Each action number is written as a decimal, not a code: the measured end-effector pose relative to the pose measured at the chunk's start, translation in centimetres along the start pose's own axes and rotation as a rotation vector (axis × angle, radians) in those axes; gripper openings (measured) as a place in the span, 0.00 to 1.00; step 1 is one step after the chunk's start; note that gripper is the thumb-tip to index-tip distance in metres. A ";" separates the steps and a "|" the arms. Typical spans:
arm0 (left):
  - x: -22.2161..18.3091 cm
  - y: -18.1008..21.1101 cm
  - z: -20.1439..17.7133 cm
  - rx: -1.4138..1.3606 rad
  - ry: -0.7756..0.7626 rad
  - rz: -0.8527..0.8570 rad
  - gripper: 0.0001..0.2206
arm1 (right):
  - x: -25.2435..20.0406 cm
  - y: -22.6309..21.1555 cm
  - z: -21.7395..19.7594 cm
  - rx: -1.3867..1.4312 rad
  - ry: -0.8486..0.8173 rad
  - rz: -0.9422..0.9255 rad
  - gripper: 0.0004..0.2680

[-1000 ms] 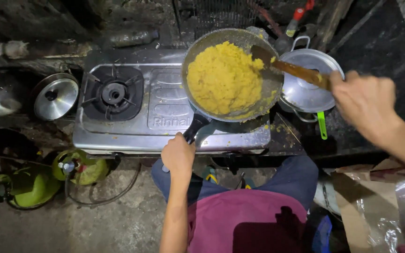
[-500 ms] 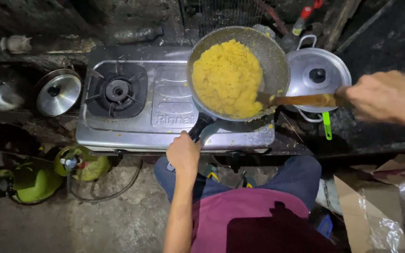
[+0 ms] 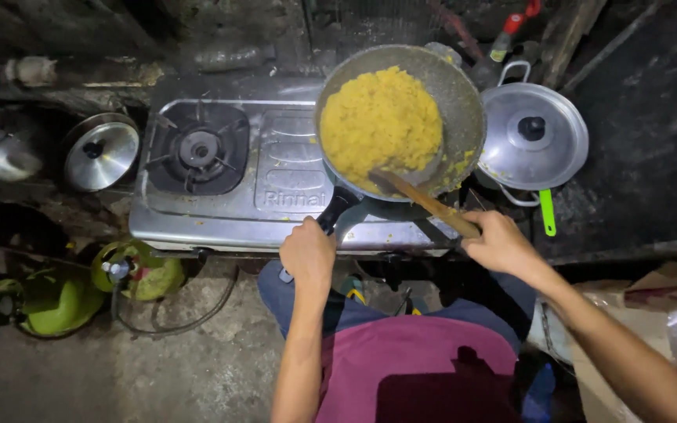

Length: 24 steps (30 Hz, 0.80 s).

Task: Vigorously stirring a thick yellow mixture in a pan on a gas stove using a wooden spatula.

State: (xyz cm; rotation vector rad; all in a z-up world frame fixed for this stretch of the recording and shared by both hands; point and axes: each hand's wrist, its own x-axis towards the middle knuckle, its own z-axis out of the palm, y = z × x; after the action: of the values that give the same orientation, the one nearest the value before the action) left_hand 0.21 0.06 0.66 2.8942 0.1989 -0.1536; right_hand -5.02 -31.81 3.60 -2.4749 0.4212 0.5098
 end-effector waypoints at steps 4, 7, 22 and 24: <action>-0.1 -0.2 0.2 -0.051 -0.016 -0.007 0.11 | 0.4 1.4 2.1 0.166 0.003 0.018 0.20; 0.1 -0.3 0.0 -0.057 -0.021 -0.032 0.13 | -0.7 0.5 3.1 0.800 -0.038 0.080 0.16; 0.2 0.1 -0.5 -0.074 -0.096 -0.065 0.17 | -2.9 1.1 8.6 1.681 -0.355 0.186 0.09; 0.1 0.1 -0.6 -0.086 -0.084 -0.065 0.16 | -3.4 1.5 7.1 1.542 -0.150 0.154 0.14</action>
State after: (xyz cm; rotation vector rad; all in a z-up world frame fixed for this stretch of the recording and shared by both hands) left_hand 0.43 0.08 1.22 2.7908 0.2779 -0.2707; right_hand -10.47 -28.22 -1.02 -0.9210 0.6112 0.2295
